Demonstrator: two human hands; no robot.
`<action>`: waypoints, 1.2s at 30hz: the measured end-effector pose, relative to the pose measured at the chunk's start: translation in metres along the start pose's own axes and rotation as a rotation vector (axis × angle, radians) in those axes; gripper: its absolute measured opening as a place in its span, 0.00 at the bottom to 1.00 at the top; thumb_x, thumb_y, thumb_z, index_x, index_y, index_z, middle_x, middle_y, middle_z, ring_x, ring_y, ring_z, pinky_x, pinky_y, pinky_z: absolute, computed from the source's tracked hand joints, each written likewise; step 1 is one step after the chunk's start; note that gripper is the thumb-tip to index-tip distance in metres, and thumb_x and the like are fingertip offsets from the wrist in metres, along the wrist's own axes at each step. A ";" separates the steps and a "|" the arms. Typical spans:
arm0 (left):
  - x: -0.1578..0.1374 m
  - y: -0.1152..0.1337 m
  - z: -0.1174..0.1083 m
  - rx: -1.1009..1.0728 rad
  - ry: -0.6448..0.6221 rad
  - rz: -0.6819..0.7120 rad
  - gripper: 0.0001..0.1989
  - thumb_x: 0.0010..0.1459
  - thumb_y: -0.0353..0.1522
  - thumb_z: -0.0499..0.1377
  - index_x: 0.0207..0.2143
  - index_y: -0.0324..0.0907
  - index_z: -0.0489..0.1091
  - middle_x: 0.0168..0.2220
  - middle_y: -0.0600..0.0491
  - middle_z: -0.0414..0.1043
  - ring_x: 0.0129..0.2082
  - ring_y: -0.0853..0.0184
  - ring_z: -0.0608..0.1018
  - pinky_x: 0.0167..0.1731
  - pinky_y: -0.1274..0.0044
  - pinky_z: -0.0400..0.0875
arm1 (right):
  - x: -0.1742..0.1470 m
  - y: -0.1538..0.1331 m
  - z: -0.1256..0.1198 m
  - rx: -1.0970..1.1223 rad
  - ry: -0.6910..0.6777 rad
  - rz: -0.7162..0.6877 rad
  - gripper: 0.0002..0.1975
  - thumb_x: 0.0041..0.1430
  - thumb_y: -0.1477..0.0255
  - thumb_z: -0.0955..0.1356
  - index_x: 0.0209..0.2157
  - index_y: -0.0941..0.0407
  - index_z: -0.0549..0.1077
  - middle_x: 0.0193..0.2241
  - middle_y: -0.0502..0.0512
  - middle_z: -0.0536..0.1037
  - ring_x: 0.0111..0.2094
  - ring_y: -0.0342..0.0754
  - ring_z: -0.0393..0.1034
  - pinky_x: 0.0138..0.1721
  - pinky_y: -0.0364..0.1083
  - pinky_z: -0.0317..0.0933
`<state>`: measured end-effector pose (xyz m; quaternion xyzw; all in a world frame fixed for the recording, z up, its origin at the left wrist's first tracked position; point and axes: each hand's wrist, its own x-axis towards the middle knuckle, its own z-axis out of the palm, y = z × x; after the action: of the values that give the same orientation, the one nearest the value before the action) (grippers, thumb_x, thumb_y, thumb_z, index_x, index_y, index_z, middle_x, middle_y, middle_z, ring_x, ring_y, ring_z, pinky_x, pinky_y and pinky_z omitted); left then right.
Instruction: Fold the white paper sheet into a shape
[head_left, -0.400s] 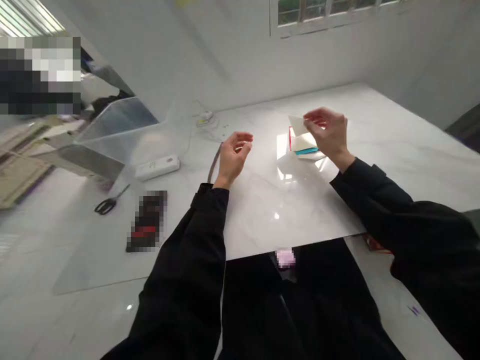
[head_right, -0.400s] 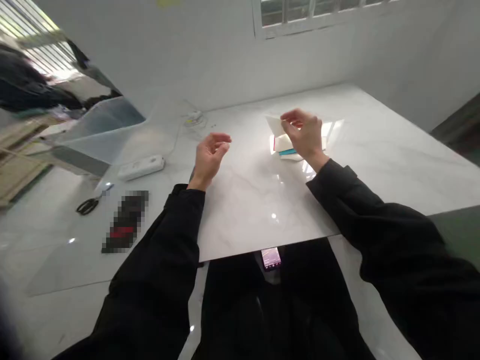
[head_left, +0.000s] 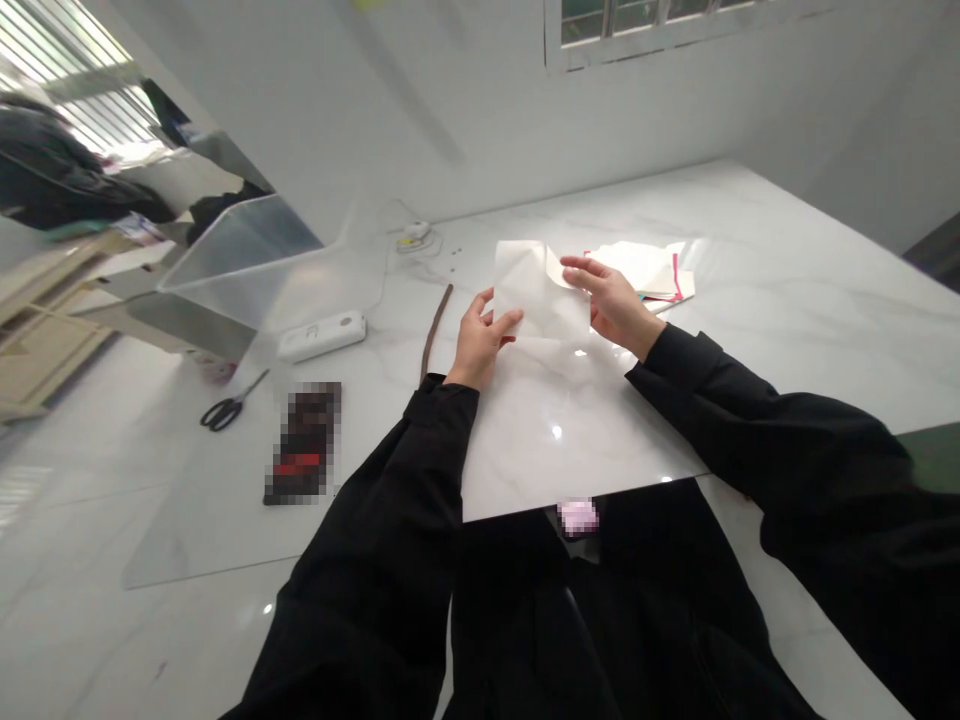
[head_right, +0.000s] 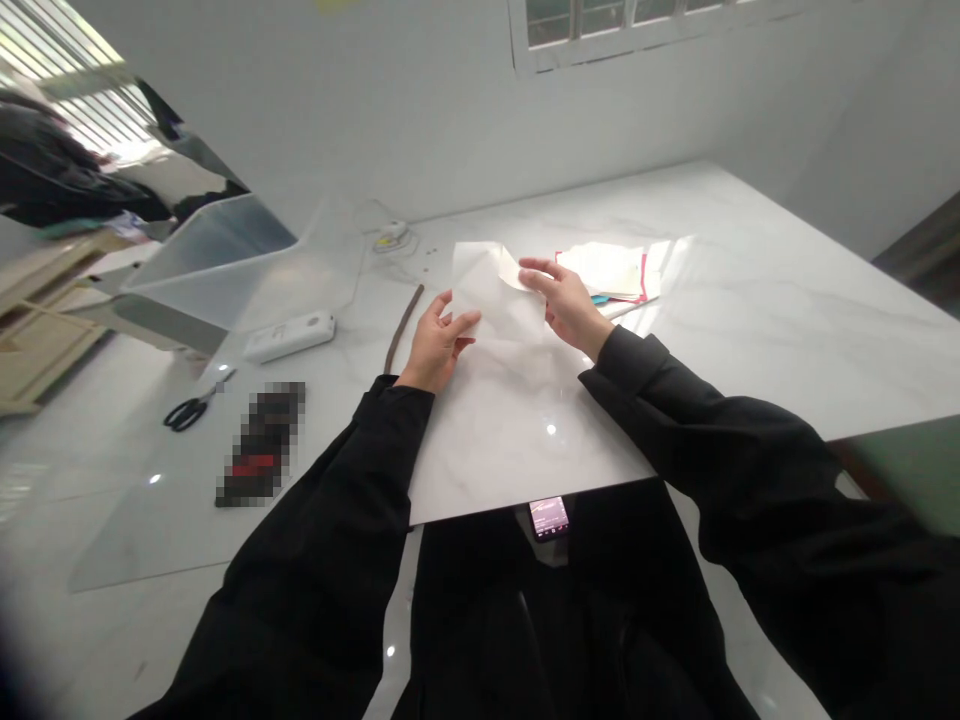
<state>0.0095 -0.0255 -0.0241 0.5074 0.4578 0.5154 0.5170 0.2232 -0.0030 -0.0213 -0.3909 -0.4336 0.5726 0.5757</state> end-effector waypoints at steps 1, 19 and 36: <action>0.001 -0.003 -0.002 -0.006 0.013 -0.022 0.33 0.45 0.40 0.75 0.54 0.47 0.70 0.46 0.48 0.78 0.40 0.61 0.80 0.32 0.78 0.73 | -0.004 0.002 -0.001 0.012 -0.036 0.047 0.25 0.51 0.59 0.79 0.48 0.54 0.76 0.39 0.54 0.83 0.39 0.50 0.78 0.40 0.48 0.76; -0.006 0.007 -0.001 -0.408 -0.210 -0.174 0.27 0.61 0.49 0.64 0.58 0.47 0.72 0.56 0.47 0.77 0.54 0.55 0.79 0.53 0.65 0.74 | -0.013 0.012 -0.002 0.079 -0.181 0.193 0.14 0.57 0.72 0.76 0.46 0.57 0.79 0.45 0.59 0.85 0.41 0.52 0.81 0.45 0.51 0.77; -0.015 0.013 0.001 -0.263 -0.311 -0.125 0.32 0.55 0.49 0.70 0.58 0.47 0.70 0.56 0.46 0.76 0.51 0.57 0.80 0.50 0.69 0.75 | -0.020 0.012 0.007 -0.064 -0.198 0.153 0.20 0.51 0.67 0.80 0.44 0.56 0.77 0.38 0.57 0.85 0.36 0.51 0.80 0.39 0.48 0.76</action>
<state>0.0086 -0.0410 -0.0122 0.4797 0.3319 0.4531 0.6741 0.2137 -0.0231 -0.0314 -0.3826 -0.4753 0.6364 0.4719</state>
